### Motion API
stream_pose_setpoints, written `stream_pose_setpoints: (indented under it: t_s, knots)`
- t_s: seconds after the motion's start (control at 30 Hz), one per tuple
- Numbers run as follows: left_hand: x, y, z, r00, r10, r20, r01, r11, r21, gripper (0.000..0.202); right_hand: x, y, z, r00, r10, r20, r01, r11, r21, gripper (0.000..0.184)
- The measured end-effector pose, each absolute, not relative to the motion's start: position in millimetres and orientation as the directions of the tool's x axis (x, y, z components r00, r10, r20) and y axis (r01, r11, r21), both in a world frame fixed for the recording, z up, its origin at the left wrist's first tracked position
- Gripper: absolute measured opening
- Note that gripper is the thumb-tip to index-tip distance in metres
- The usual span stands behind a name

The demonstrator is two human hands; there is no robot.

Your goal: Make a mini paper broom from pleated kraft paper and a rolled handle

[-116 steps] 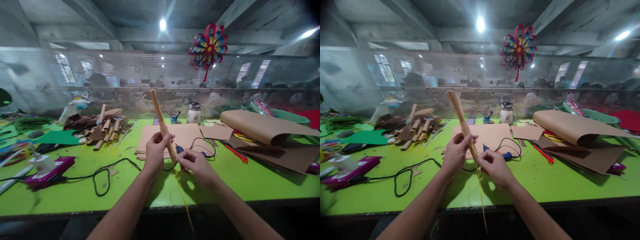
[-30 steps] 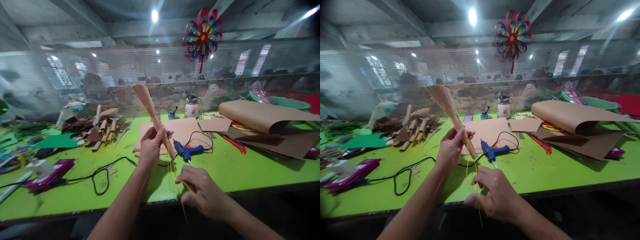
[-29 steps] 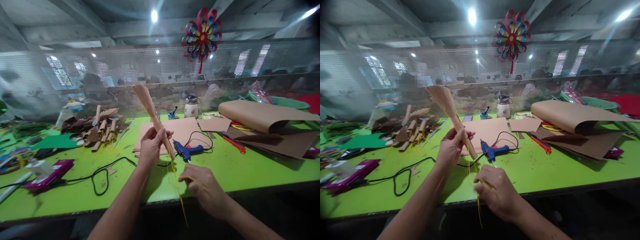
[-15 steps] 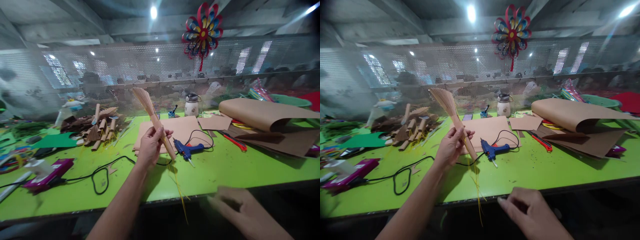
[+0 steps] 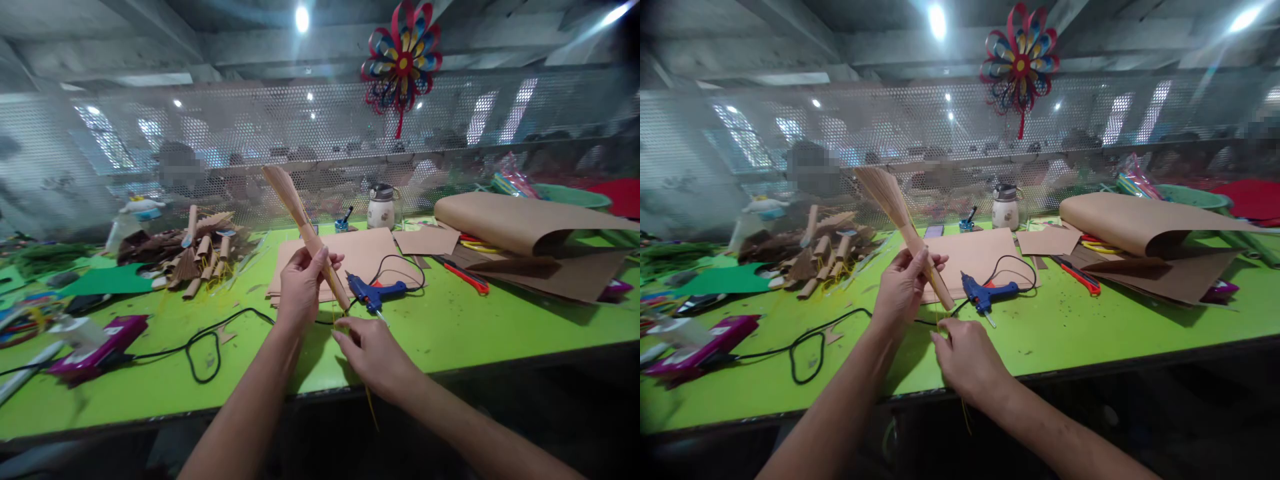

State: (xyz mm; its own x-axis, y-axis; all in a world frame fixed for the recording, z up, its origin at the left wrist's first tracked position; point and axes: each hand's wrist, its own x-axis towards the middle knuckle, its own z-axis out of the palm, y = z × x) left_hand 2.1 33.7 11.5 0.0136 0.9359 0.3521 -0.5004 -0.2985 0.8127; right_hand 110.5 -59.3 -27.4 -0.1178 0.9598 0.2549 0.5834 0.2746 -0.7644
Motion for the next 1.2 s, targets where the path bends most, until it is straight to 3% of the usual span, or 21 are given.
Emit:
stream_pose_setpoints:
  t_s: [0.13,0.23,0.37,0.47,0.57,0.67,0.77,0.87,0.93,1.03,1.1,1.2]
  knots:
    - [2,32,13,0.021,0.933,0.360,-0.512,-0.300,0.805,0.029,112,-54,-30,-0.075,0.960,0.268,0.615,0.256,-0.746,0.027]
    - [2,30,14,0.019,0.926,0.377,-0.516,-0.314,0.797,0.027,106,-48,-31,-0.032,0.974,0.224,0.547,0.205,-0.812,0.033]
    - [1,28,15,-0.002,0.925,0.380,-0.516,-0.326,0.792,0.026,92,-44,-28,-0.101,0.993,-0.055,0.197,-0.034,-0.980,0.034]
    - [0,29,15,-0.005,0.927,0.374,-0.521,-0.322,0.791,0.026,86,-49,-25,-0.144,0.983,-0.117,-0.036,-0.123,-0.992,0.025]
    - [-3,31,14,-0.002,0.933,0.360,-0.535,-0.305,0.788,0.025,89,-62,-22,-0.135,0.990,-0.029,-0.104,-0.043,-0.994,0.033]
    - [-4,31,15,0.023,0.949,0.313,-0.551,-0.249,0.796,0.026,101,-78,-15,-0.098,0.980,0.174,0.036,0.179,-0.983,0.034]
    - [-4,29,18,0.082,0.969,0.233,-0.563,-0.148,0.813,0.026,117,-86,-7,-0.034,0.863,0.505,0.238,0.497,-0.834,0.025]
    - [-2,27,19,0.149,0.977,0.151,-0.573,-0.039,0.818,0.023,129,-81,-1,-0.121,0.708,0.695,0.279,0.697,-0.661,0.015]
    - [0,25,19,0.184,0.976,0.113,-0.587,0.017,0.810,0.022,134,-73,1,-0.228,0.640,0.733,0.217,0.768,-0.603,0.015]
    - [1,24,18,0.213,0.975,0.066,-0.592,0.075,0.802,0.019,139,-59,0,-0.310,0.608,0.731,0.023,0.774,-0.633,0.017]
    - [2,23,18,0.215,0.976,0.043,-0.585,0.094,0.805,0.019,142,-52,-4,-0.273,0.656,0.703,-0.041,0.723,-0.690,0.018]
    - [2,23,19,0.209,0.978,0.025,-0.587,0.105,0.803,0.020,144,-47,-14,-0.186,0.736,0.651,-0.006,0.661,-0.750,0.021]
